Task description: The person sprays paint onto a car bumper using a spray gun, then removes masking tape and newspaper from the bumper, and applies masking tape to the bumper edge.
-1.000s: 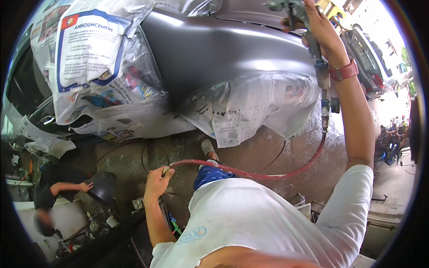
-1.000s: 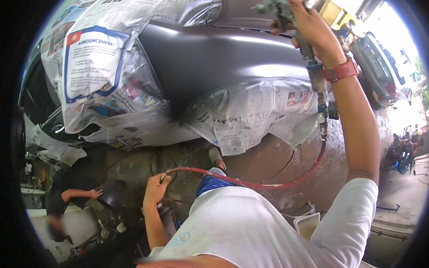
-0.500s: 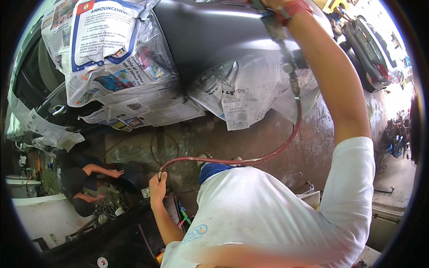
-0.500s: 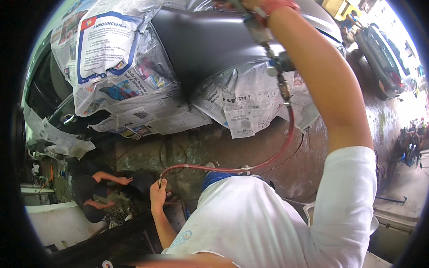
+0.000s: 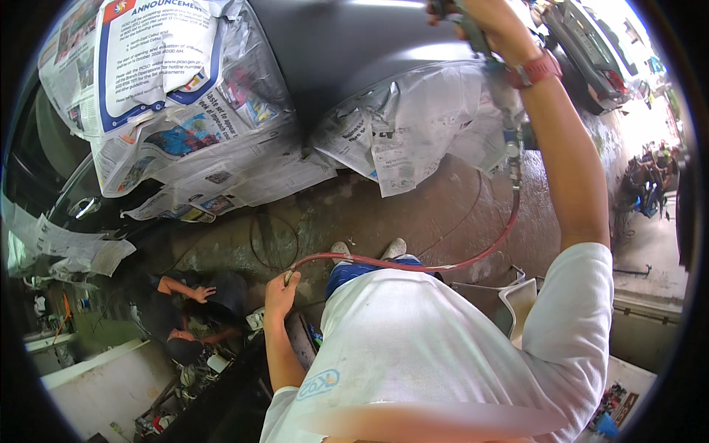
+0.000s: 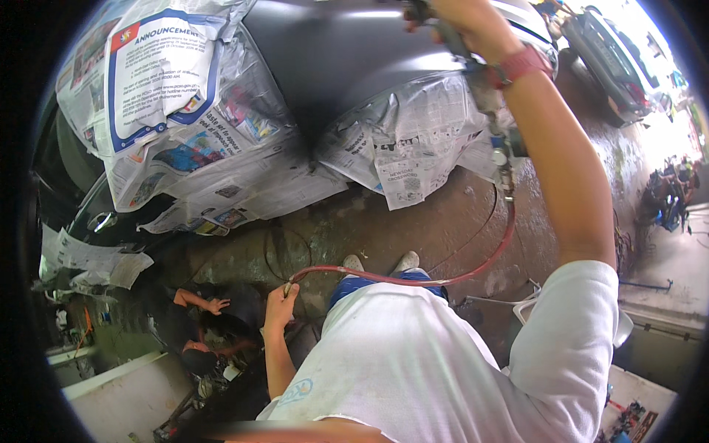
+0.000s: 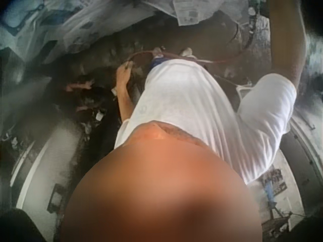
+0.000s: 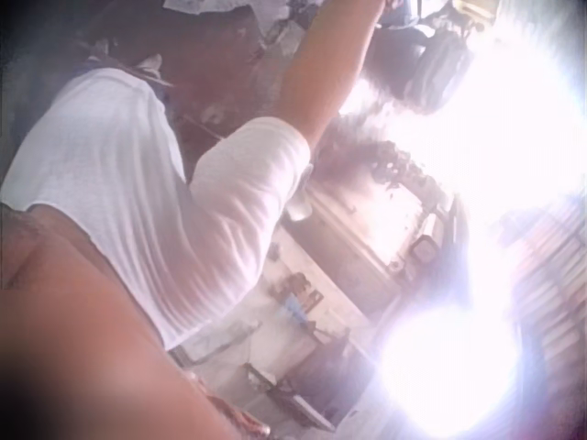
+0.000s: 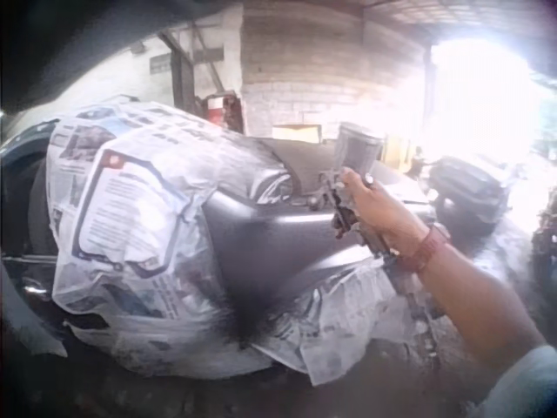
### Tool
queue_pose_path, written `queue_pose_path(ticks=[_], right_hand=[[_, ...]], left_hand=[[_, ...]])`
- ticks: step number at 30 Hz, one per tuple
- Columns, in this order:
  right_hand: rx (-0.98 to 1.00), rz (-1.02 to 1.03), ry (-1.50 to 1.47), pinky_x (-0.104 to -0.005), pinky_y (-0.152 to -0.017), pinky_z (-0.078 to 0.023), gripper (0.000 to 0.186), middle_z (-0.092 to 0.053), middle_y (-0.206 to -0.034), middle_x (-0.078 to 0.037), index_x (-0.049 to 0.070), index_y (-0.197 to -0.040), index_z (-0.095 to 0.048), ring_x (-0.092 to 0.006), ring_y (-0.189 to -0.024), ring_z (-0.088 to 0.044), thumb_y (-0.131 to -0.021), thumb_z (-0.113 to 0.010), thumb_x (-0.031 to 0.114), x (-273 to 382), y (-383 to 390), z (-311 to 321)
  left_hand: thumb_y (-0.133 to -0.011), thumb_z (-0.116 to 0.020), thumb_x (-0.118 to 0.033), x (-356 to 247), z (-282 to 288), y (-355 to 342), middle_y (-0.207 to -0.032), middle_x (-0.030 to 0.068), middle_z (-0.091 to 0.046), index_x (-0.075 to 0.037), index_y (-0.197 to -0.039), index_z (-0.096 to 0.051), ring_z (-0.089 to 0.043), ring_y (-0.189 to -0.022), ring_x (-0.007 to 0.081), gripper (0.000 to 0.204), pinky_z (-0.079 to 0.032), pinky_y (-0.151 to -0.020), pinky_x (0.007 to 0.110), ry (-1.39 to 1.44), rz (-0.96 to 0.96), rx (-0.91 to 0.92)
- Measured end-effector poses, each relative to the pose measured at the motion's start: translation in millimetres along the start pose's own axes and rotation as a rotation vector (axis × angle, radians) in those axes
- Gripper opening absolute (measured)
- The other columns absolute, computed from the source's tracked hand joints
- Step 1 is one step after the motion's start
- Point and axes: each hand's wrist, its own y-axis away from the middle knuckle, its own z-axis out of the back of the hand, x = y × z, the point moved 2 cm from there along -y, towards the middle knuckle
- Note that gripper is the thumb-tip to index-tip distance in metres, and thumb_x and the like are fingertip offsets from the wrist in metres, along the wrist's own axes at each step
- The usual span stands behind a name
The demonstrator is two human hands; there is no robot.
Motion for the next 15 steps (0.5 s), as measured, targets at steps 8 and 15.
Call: queue_pose_path(ticks=[8,15], right_hand=[[-0.429,-0.206,0.235,-0.0330,-0.050,-0.056,0.071,-0.081,-0.085,-0.010,0.003,-0.111,-0.079,-0.0164,-0.068,-0.077,-0.114,-0.047,0.066,-103,31,162],[-0.445,-0.223,0.256,-0.0299,-0.050,-0.052,0.073,-0.083,-0.087,-0.008,0.002,-0.114,-0.081,-0.0155,-0.074,-0.080,-0.115,-0.049,0.068,-129,75,118]], left_hand=[[-0.109,-0.070,-0.053,5,-6,-40,-0.083,0.0219,-0.069,0.001,-0.100,-0.073,-0.066,-0.078,0.0416,0.055,-0.051,-0.076,0.049,-0.107,-0.081,0.158],[-0.109,-0.064,-0.062,45,-10,-60,-0.090,0.0287,-0.073,0.003,-0.101,-0.075,-0.070,-0.092,0.0526,0.067,-0.052,-0.082,0.055,-0.217,-0.055,0.096]])
